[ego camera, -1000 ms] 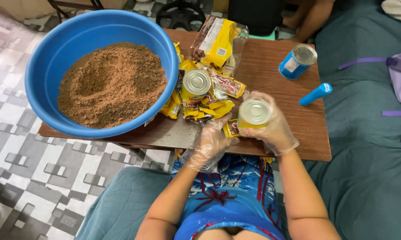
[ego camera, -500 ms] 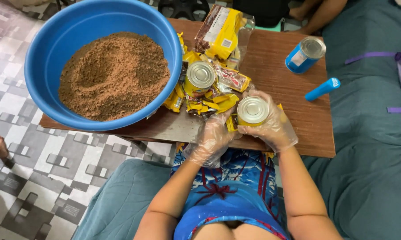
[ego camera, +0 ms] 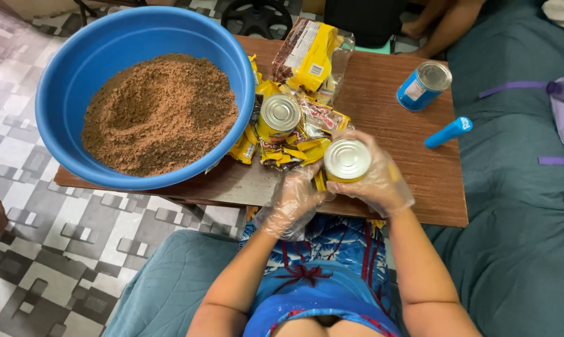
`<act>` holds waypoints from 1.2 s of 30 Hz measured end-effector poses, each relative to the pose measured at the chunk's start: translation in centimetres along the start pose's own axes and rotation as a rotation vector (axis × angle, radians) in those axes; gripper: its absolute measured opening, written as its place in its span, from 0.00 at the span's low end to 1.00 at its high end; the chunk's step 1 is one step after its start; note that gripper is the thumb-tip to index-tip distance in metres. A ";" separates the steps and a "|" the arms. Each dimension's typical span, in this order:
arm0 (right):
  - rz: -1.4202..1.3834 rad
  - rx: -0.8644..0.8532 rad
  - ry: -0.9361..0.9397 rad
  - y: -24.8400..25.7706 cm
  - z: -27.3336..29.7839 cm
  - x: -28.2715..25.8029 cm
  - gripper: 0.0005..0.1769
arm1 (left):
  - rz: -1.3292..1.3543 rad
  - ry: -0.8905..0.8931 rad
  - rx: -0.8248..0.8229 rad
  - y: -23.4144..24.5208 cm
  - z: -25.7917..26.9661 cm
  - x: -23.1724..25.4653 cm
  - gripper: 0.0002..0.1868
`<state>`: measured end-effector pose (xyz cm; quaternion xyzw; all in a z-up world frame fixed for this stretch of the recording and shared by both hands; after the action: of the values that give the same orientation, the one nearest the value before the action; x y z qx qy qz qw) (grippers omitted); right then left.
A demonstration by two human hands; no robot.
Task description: The person is opening various ingredient packets and cans and mixing them into a large bowl of brown powder.
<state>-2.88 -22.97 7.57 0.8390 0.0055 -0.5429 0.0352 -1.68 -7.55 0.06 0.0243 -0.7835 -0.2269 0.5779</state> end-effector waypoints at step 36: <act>-0.042 0.325 -0.047 1.5 3.8 0.9 0.59 | -0.538 0.005 -0.077 -2.8 -0.3 -3.7 0.41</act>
<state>-5.95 -24.72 5.29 0.8205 -0.0657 -0.5566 -0.1125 -0.85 -9.08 -4.28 0.2103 -0.7383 -0.4018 0.4993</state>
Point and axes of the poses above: each hand's wrist, its own z-axis away from the middle knuckle, its own y-axis out of the back of the hand, x = y × z, the point moved 2 cm from there along -z, towards the middle knuckle, and after that the axes turned 12 degrees about -z, right-handed, at the moved point
